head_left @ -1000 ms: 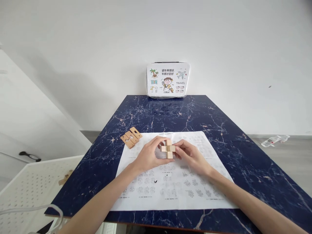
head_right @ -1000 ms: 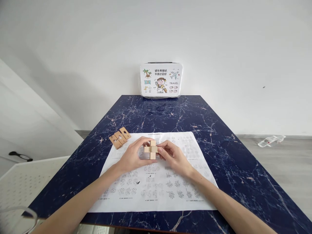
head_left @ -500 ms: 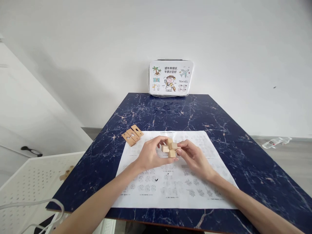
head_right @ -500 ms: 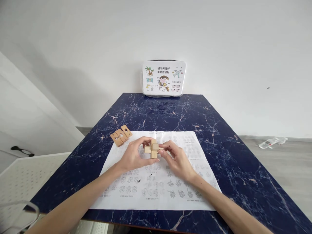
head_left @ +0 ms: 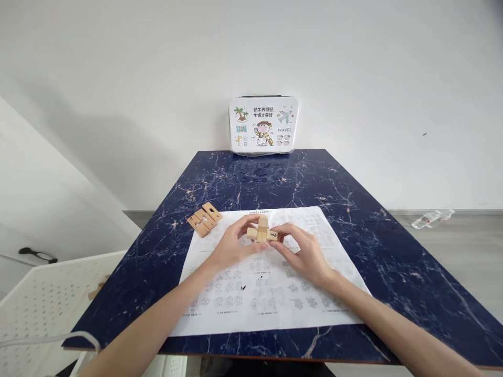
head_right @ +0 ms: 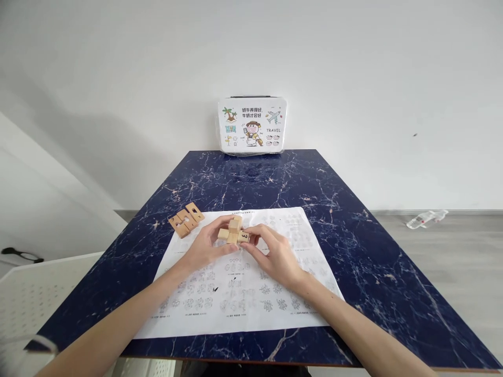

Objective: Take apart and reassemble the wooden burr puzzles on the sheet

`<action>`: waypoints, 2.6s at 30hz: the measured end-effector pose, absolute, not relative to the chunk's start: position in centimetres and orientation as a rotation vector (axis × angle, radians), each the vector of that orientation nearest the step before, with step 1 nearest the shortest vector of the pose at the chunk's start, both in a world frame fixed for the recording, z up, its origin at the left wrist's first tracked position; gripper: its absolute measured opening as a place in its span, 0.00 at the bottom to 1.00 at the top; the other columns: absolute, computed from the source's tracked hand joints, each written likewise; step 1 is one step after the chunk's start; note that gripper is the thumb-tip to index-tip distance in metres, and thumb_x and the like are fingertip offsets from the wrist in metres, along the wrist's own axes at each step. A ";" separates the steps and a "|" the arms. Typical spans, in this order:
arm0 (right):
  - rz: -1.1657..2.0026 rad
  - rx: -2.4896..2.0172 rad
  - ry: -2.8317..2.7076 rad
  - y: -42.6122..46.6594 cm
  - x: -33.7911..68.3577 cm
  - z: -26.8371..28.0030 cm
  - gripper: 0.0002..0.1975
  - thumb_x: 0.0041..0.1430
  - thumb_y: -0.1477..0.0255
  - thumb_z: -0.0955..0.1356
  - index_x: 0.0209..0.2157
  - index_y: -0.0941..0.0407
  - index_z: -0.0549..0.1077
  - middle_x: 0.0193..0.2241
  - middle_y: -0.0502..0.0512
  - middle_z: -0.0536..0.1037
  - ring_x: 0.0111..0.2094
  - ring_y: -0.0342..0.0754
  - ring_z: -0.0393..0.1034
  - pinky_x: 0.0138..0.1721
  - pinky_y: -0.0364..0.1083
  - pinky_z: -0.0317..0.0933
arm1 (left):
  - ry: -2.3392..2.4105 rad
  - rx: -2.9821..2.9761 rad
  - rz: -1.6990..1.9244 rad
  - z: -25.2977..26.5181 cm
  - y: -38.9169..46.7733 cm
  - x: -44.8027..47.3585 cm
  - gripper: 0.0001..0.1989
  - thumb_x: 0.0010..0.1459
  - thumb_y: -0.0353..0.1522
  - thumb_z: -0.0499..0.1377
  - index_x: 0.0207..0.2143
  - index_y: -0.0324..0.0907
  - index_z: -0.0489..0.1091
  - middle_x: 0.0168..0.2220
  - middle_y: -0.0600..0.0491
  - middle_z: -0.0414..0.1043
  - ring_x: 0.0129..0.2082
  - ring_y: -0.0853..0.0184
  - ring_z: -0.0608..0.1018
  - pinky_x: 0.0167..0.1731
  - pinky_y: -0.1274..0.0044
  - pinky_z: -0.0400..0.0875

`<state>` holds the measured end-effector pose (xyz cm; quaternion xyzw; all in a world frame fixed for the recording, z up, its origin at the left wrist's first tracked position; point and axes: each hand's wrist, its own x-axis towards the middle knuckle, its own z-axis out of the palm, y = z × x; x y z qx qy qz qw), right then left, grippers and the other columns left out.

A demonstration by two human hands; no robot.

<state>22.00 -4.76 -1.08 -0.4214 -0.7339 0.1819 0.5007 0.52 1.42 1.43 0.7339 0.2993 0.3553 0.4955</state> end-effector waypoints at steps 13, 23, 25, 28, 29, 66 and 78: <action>0.712 -0.914 -1.628 -4.6 21.8 -0.7 0.10 0.75 0.62 0.63 0.51 0.52 0.67 0.40 0.55 0.75 0.35 0.48 0.72 0.39 0.52 0.71 | 0.429 1.400 0.679 0.5 2.5 0.1 0.29 0.58 0.49 0.71 0.55 0.43 0.76 0.48 0.45 0.77 0.48 0.56 0.78 0.50 0.66 0.71; 0.368 -0.950 -1.890 -4.5 21.6 -0.7 0.42 0.63 0.66 0.76 0.72 0.44 0.53 0.64 0.64 0.63 0.65 0.63 0.62 0.61 0.66 0.68 | 0.517 1.368 0.511 0.3 2.3 0.0 0.28 0.63 0.55 0.63 0.44 0.39 0.80 0.47 0.43 0.79 0.49 0.55 0.78 0.55 0.65 0.68; 0.313 -0.926 -1.917 -4.5 21.5 -0.6 0.36 0.66 0.69 0.73 0.70 0.45 0.57 0.62 0.62 0.68 0.62 0.62 0.65 0.60 0.65 0.69 | 0.521 1.421 0.491 0.2 2.4 0.0 0.27 0.63 0.55 0.64 0.45 0.39 0.79 0.47 0.43 0.79 0.49 0.55 0.78 0.55 0.66 0.67; 0.249 -0.909 -1.922 -4.4 21.4 -0.5 0.31 0.66 0.70 0.73 0.67 0.47 0.61 0.58 0.62 0.73 0.57 0.60 0.71 0.55 0.63 0.72 | 0.509 1.460 0.480 0.1 2.5 0.0 0.28 0.63 0.55 0.63 0.46 0.40 0.79 0.48 0.44 0.79 0.49 0.56 0.78 0.54 0.67 0.68; 0.238 -0.907 -1.919 -4.4 21.4 -0.5 0.31 0.66 0.70 0.73 0.66 0.48 0.62 0.57 0.62 0.74 0.56 0.60 0.72 0.54 0.62 0.72 | 0.501 1.461 0.477 0.0 2.5 0.0 0.28 0.63 0.55 0.63 0.47 0.40 0.79 0.48 0.44 0.79 0.49 0.56 0.78 0.54 0.67 0.68; 0.164 -0.919 -1.895 -4.1 22.0 -0.9 0.17 0.69 0.72 0.71 0.57 0.47 0.73 0.50 0.58 0.75 0.50 0.55 0.74 0.47 0.57 0.75 | 0.668 1.606 0.648 1.7 2.6 0.3 0.26 0.53 0.44 0.73 0.51 0.44 0.74 0.49 0.47 0.76 0.49 0.56 0.77 0.49 0.65 0.71; -0.006 -0.894 -1.903 -4.2 21.9 -1.1 0.08 0.72 0.72 0.70 0.50 0.52 0.78 0.44 0.58 0.81 0.42 0.51 0.80 0.37 0.50 0.76 | 0.705 1.677 0.615 1.8 1.7 0.7 0.23 0.57 0.43 0.71 0.50 0.43 0.72 0.47 0.48 0.74 0.46 0.59 0.76 0.45 0.68 0.70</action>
